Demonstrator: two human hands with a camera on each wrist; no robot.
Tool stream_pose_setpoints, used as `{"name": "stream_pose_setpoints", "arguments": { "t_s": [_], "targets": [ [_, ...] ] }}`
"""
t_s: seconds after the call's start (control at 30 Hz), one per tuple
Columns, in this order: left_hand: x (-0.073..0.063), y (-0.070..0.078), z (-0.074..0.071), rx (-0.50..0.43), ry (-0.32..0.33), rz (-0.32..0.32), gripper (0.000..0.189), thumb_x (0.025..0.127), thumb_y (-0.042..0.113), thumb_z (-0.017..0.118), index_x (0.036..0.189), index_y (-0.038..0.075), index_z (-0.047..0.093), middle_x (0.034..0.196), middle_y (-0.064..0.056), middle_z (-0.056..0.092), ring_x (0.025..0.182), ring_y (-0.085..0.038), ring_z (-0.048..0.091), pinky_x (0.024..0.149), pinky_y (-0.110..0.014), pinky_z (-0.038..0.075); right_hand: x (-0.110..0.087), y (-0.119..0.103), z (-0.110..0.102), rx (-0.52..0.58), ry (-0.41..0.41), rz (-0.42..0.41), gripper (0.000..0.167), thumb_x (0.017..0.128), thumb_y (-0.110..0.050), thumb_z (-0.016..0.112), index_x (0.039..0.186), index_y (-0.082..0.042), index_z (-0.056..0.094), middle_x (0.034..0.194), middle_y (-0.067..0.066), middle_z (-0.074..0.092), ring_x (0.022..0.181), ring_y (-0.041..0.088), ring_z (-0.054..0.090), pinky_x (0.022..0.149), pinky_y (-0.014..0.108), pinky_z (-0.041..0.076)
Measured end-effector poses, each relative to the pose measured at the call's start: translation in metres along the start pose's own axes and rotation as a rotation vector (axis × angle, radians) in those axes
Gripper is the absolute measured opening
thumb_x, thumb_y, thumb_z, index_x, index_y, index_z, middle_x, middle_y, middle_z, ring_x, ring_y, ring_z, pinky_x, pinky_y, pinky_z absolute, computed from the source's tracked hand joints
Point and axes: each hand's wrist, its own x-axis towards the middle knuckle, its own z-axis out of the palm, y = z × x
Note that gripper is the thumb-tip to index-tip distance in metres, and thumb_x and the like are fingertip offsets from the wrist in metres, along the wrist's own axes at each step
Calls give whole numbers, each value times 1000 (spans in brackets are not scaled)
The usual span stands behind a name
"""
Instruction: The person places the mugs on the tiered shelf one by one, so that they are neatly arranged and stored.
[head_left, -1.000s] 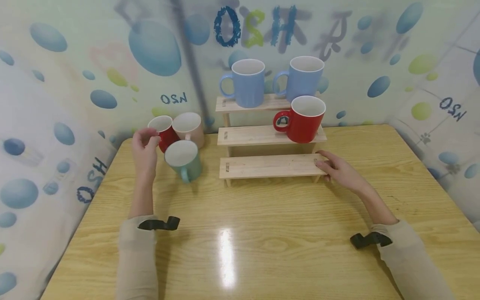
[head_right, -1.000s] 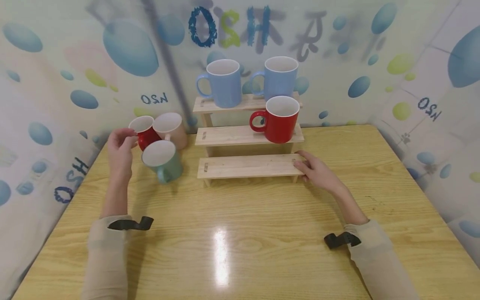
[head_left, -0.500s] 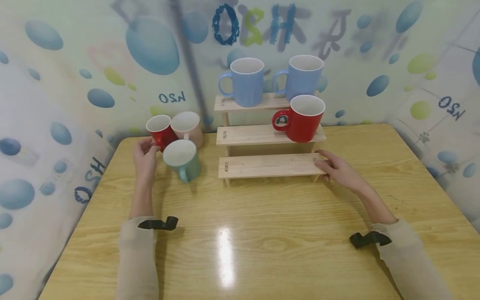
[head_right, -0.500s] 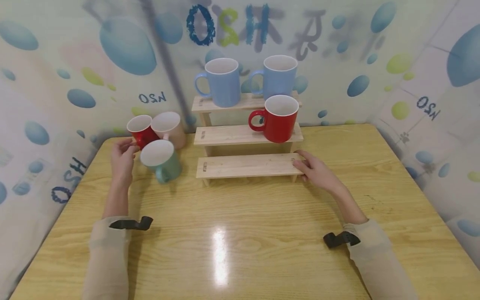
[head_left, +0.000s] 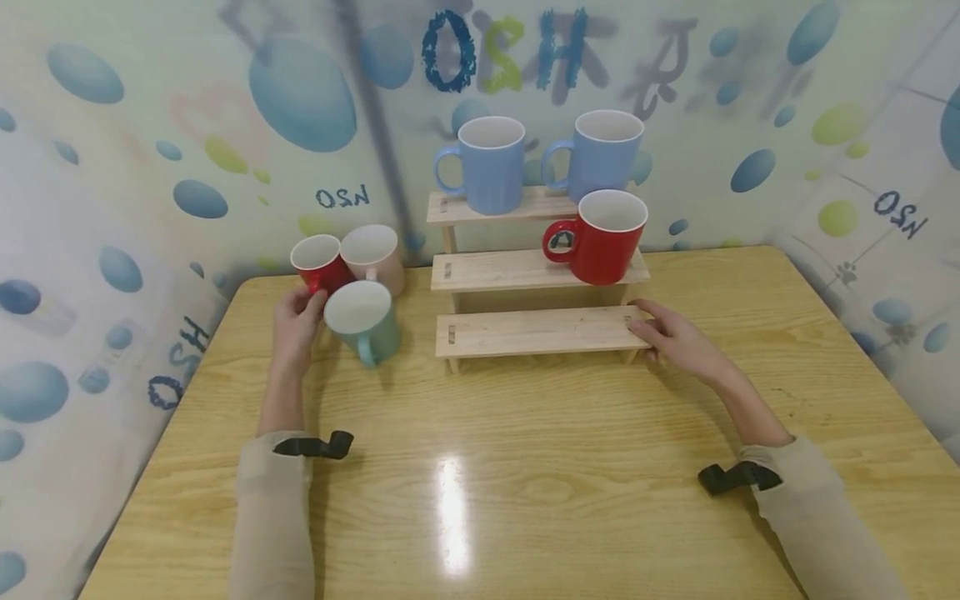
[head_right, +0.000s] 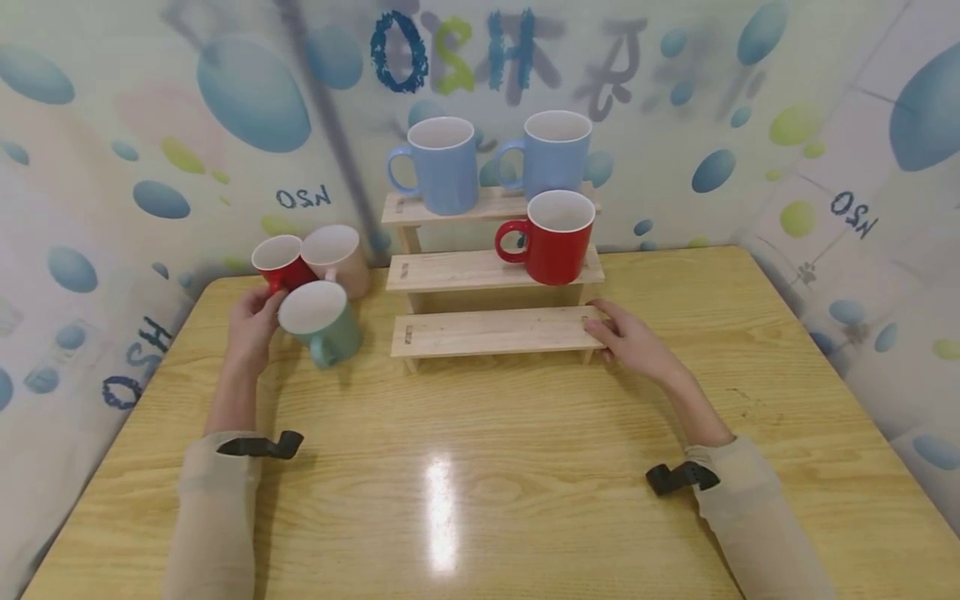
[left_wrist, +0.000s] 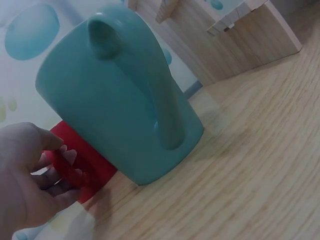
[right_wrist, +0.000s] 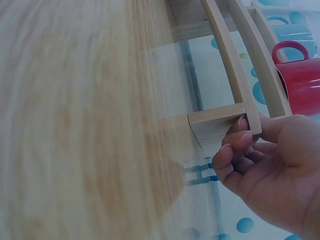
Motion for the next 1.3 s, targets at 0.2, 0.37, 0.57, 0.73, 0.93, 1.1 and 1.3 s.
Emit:
{"name": "stream_pose_setpoints", "arguments": {
  "t_s": [0.2,0.37,0.57,0.73,0.93,1.1,1.3],
  "targets": [
    [-1,-2,-3,23,79,-42,12,102,22,58,99,13,52,96,2,51,85,-6,54,84,-24,43,0,-1,1,0,-5,0,60,108,-20,47,153,10,22,77,8,50,65,16,52,61,29,46],
    [-2,0,-4,11,132,-64,11,102,18,52,94,12,48,95,1,48,87,-9,51,83,-25,46,0,-3,1,-3,1,3,60,108,-21,48,153,10,24,76,9,50,65,16,52,61,29,46],
    [-1,-1,-6,-65,237,-7,10,98,10,47,88,12,48,84,2,45,76,-10,45,68,-21,42,0,-4,0,3,-2,3,60,108,-20,47,153,10,22,77,9,49,65,16,52,61,29,46],
    [3,-4,-10,-136,332,44,17,94,4,47,78,11,45,67,5,40,62,-7,38,51,-17,35,0,-3,0,13,-7,20,62,108,-22,47,154,10,20,77,8,49,66,17,51,61,29,44],
    [4,3,-13,-157,405,53,23,92,2,47,72,10,41,63,5,34,57,-7,33,47,-17,30,0,-1,0,8,-10,24,61,108,-22,46,154,9,21,76,8,49,66,18,51,60,30,44],
    [-2,21,-11,-225,438,104,25,92,0,48,70,10,41,63,2,33,55,-8,32,47,-19,32,0,0,-1,2,-6,19,60,109,-22,45,154,9,21,76,8,48,66,17,51,61,30,45],
    [-15,46,-9,-239,422,137,22,96,3,49,75,10,45,71,-3,38,70,-14,40,64,-23,45,0,0,-1,5,-6,13,59,109,-22,45,154,9,21,76,8,48,66,16,52,61,30,45]
  ]
}}
